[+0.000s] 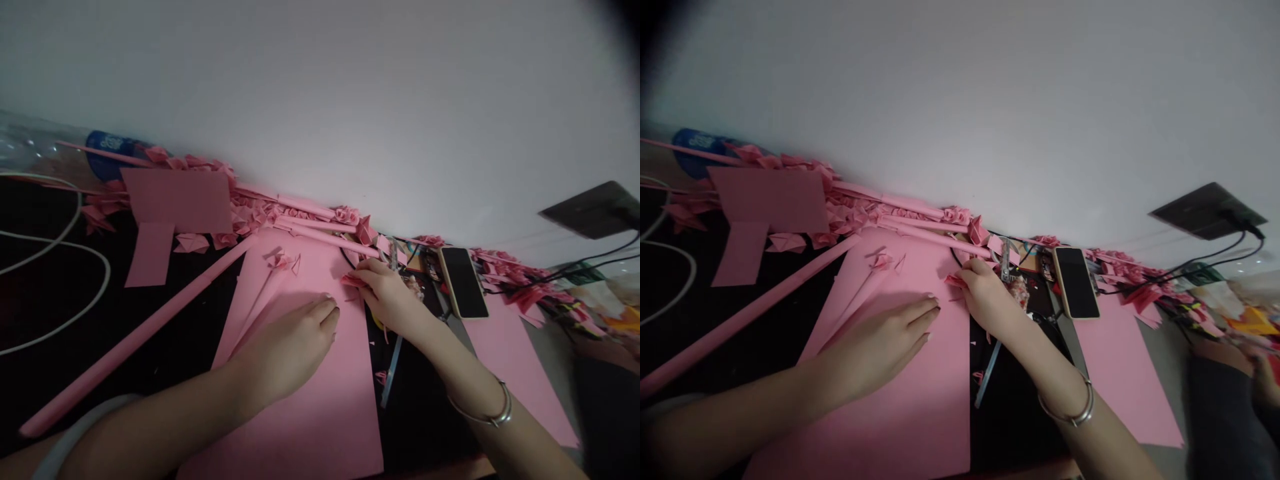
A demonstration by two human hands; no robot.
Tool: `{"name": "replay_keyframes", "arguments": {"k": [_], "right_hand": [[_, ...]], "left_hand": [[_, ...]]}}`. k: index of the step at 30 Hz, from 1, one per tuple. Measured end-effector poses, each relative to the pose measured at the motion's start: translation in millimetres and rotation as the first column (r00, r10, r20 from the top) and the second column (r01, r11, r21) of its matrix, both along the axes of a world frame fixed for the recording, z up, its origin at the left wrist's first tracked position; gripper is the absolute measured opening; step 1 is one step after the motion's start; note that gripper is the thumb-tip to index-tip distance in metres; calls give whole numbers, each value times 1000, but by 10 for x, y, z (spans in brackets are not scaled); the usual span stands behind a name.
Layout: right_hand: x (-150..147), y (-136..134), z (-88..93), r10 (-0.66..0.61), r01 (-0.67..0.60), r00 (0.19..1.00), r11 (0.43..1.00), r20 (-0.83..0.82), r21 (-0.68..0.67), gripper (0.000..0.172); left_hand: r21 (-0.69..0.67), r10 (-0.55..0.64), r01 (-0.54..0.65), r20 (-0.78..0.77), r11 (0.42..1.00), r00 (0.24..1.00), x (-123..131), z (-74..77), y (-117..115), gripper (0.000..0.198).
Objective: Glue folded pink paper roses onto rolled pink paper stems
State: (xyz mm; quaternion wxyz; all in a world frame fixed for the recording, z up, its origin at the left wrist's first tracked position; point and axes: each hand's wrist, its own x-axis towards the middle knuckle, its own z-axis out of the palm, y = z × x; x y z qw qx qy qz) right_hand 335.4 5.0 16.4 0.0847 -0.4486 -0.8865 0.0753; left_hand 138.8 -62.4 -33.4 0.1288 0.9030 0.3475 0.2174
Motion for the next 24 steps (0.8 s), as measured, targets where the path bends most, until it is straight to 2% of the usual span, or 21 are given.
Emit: {"name": "replay_keyframes", "arguments": {"k": [2,6,10,15,24], "right_hand": [[5,9,41,18,-18,999,1000,33,-7,25],[16,39,80,-4,-5,993,997,116,72,26],[8,82,68,-67,65,996,997,53,40,21],[-41,133,72,-35,35,997,999,63,3,22],[-42,145,61,6,-7,993,1000,118,10,27]], "left_hand": [[0,12,-12,-38,1000,999,3,-9,3,34],[-13,40,-41,-54,999,998,9,-10,-2,36],[-43,53,-56,-74,998,996,8,40,2,40],[-17,36,-37,-90,999,995,4,64,13,40],[-63,48,-49,-27,997,998,-4,65,28,35]]}}
